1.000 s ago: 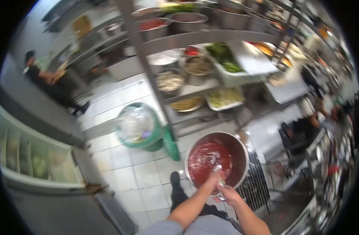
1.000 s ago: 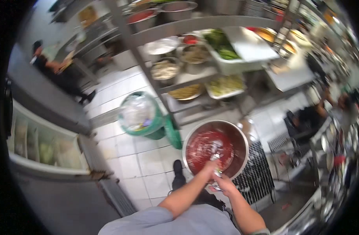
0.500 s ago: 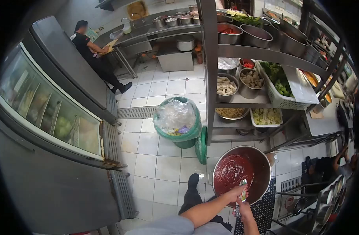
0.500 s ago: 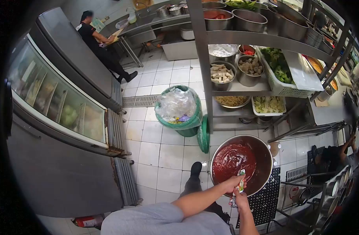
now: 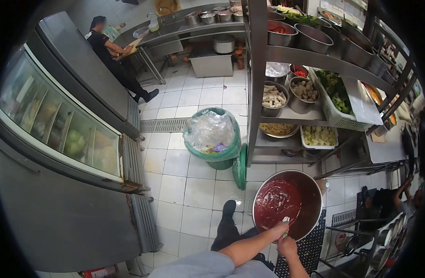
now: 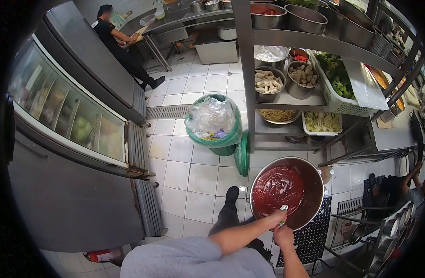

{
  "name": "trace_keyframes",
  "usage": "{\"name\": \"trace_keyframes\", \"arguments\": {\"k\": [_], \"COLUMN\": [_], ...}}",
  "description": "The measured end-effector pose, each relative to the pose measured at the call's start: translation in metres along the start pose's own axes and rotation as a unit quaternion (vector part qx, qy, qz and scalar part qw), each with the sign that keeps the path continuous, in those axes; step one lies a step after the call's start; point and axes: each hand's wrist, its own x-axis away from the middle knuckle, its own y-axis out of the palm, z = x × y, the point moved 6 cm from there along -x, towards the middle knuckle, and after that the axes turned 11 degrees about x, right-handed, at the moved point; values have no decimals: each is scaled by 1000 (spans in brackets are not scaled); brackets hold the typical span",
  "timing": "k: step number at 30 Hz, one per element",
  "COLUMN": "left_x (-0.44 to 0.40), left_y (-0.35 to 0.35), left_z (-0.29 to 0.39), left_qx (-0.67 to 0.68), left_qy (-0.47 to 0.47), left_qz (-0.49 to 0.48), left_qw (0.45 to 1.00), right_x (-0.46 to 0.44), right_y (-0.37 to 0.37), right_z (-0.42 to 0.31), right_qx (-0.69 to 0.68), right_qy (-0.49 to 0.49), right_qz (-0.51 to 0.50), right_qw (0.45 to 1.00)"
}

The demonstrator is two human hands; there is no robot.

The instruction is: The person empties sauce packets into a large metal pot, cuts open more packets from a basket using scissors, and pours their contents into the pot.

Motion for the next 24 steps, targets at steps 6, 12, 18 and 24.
{"name": "trace_keyframes", "arguments": {"k": [6, 12, 18, 24], "left_x": [16, 23, 44, 35], "left_y": [10, 19, 36, 19], "left_z": [28, 44, 46, 35], "left_qx": [-45, -7, 58, -15], "left_qy": [-4, 14, -31, -10], "left_qz": [-3, -40, -75, -53], "left_qw": [999, 999, 995, 998], "right_x": [4, 20, 15, 21], "right_y": [-16, 13, 24, 20], "right_z": [-5, 9, 15, 9], "right_qx": [-33, -647, -619, -428], "right_qy": [31, 91, 103, 97], "right_qz": [21, -254, -162, -86], "right_qw": [999, 714, 761, 894]}}
